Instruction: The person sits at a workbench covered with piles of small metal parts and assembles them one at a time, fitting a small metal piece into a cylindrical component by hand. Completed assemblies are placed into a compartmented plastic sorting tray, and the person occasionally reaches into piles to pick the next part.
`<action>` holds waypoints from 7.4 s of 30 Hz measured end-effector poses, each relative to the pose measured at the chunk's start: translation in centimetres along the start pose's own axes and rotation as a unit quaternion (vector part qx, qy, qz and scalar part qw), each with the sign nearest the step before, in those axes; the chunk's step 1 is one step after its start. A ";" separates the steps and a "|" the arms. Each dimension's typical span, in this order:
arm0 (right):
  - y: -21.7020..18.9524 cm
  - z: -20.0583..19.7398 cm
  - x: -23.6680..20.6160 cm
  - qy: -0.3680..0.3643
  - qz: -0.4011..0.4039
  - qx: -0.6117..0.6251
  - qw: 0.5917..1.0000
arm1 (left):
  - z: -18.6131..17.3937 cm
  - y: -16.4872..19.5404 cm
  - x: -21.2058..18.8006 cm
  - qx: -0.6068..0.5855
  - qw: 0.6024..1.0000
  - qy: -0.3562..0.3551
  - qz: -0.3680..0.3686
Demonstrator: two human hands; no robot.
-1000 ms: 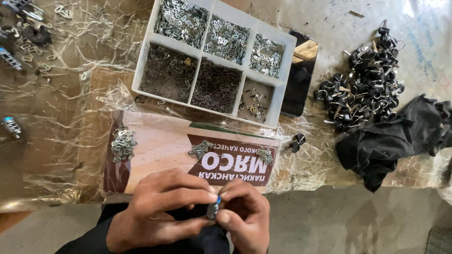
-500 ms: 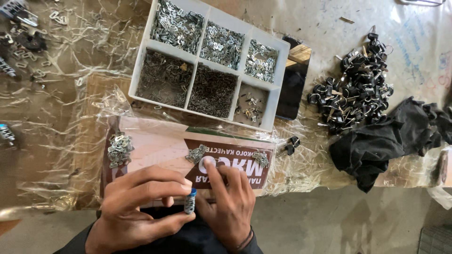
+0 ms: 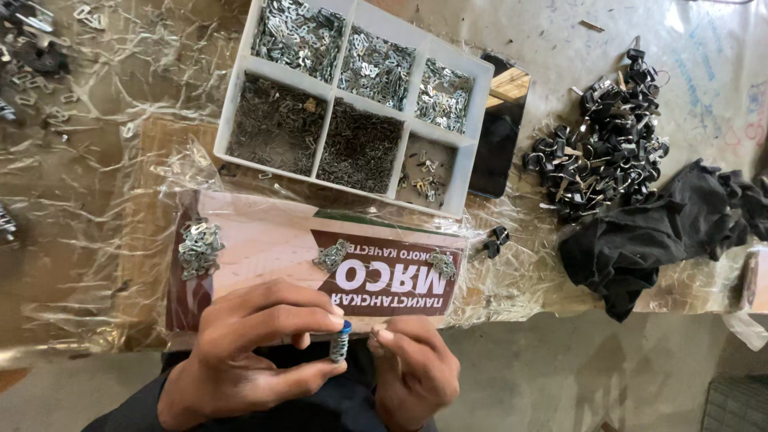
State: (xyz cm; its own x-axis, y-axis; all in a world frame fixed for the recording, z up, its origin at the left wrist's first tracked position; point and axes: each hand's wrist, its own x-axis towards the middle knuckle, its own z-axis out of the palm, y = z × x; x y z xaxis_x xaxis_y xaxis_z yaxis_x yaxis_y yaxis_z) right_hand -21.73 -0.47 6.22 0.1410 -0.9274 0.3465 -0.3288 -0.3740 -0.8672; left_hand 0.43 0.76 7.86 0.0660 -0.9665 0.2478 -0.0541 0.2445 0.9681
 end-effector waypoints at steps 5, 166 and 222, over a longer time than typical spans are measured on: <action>-1.7 -0.1 0.6 -0.069 -0.002 0.176 0.982 | 0.4 0.4 -0.1 0.007 1.000 0.008 0.030; 5.6 -8.8 8.9 -0.006 0.067 -0.255 0.965 | 3.8 0.5 0.5 -0.063 0.989 0.061 -0.118; -1.1 0.6 3.0 -0.052 0.152 0.193 0.968 | 1.8 0.4 0.1 0.043 0.995 0.068 0.052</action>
State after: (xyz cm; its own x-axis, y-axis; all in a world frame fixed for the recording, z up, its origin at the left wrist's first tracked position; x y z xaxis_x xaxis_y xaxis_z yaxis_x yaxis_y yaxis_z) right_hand -20.36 -2.83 8.01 0.1918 -0.9809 0.0338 0.0010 -0.0343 -0.9994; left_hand -1.42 0.61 8.18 0.1894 -0.9156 0.3546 -0.1522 0.3294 0.9319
